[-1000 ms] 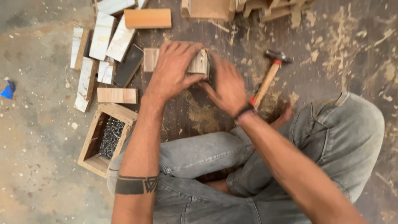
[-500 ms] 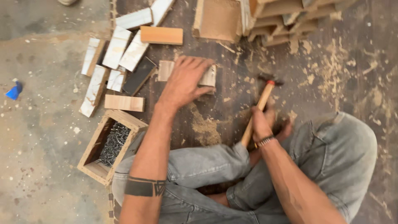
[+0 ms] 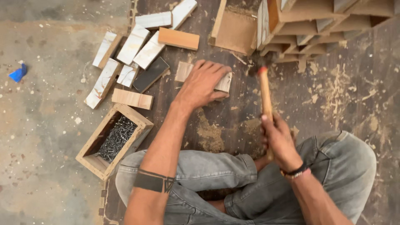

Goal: The person sits on the workshop floor assembling small wooden boxes. They pick nails from a wooden nail box, position wooden panels and strips against a box base, and hammer the nails in with a claw hammer, working on one box at a time and setting finished boxes aside.

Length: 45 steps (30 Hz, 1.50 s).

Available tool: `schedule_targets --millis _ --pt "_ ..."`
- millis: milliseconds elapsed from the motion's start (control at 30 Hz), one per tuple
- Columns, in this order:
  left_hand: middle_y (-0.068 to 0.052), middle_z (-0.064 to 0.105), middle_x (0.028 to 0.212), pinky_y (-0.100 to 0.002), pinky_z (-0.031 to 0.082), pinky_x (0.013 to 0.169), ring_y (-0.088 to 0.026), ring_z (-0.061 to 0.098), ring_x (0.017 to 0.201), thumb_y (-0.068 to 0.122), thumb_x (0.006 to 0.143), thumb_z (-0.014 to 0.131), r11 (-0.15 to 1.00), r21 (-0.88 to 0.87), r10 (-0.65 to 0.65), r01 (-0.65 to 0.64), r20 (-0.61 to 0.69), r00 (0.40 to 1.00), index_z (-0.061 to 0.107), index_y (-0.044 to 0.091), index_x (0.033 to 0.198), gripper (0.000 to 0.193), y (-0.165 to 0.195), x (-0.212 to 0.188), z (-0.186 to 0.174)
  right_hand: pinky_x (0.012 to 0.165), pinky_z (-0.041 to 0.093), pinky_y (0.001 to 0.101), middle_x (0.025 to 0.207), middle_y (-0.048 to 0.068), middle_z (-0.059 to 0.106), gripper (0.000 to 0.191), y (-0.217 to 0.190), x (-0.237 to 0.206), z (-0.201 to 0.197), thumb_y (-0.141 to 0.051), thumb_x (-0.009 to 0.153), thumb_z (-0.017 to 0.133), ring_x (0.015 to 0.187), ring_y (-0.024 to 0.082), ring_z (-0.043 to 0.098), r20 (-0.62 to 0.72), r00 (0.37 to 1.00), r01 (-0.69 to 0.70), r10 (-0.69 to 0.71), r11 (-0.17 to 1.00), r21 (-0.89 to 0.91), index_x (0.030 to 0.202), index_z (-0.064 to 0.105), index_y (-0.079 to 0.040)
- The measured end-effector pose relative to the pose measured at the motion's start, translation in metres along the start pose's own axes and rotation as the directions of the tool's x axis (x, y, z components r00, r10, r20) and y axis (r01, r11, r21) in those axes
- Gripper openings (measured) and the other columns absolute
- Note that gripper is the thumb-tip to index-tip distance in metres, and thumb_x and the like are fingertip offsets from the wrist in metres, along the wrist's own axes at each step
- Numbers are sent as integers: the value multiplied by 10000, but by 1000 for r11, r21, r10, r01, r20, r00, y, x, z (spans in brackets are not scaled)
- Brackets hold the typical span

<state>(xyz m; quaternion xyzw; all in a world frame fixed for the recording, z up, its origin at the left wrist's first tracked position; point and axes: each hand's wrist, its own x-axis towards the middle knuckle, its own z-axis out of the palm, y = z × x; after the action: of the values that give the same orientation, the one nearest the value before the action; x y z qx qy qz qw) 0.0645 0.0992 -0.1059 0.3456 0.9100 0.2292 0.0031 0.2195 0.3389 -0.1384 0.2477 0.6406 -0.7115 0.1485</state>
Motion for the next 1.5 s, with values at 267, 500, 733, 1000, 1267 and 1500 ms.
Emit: schedule_targets --millis 267,500,733,1000,1267,1500 --pt "-88 650 1298 -456 341 1134 -262 565 1229 362 688 904 1000 27 -7 7 17 1000 589 77 1355 792 -9 2 15 519 449 295 761 44 601 481 -9 -67 -9 -288 1033 531 608 123 551 -13 924 316 -382 784 -534 1439 521 -30" --pt "-87 648 1295 -466 324 1153 -263 556 1255 395 699 902 999 45 -14 13 31 999 578 72 1364 806 -10 -2 18 575 526 323 857 112 732 625 -43 -83 -9 -225 1002 566 648 160 695 44 928 273 -370 595 -756 1601 406 -147" --pt "-90 644 1296 -481 300 1166 -271 554 1241 390 694 898 1000 30 -9 9 12 1000 567 79 1381 824 -12 -2 19 555 504 297 927 88 685 610 -54 -104 -2 -178 1081 522 653 131 590 -22 816 462 -578 674 -576 1658 329 -137" --pt "-85 650 1262 -453 350 1131 -280 568 1231 351 717 905 999 41 29 -28 -29 999 580 75 1363 774 -13 -10 19 434 478 281 846 68 676 591 -54 -89 2 -123 1029 516 538 113 563 133 880 424 -456 628 -652 1604 380 -94" --pt "-97 650 1252 -468 346 1125 -286 565 1223 361 701 916 997 40 65 -62 -62 996 577 52 1351 795 -15 -8 24 560 478 272 858 73 640 355 -41 -88 4 -127 1110 519 672 102 582 249 659 601 -710 298 -742 1462 478 -105" --pt "-106 648 1280 -463 342 1137 -279 562 1224 386 687 911 997 44 70 -68 -55 996 573 50 1371 833 -15 -8 33 524 463 283 860 134 627 592 -46 -93 -10 -113 1086 512 626 128 532 46 865 451 -500 734 -508 1659 365 -120"
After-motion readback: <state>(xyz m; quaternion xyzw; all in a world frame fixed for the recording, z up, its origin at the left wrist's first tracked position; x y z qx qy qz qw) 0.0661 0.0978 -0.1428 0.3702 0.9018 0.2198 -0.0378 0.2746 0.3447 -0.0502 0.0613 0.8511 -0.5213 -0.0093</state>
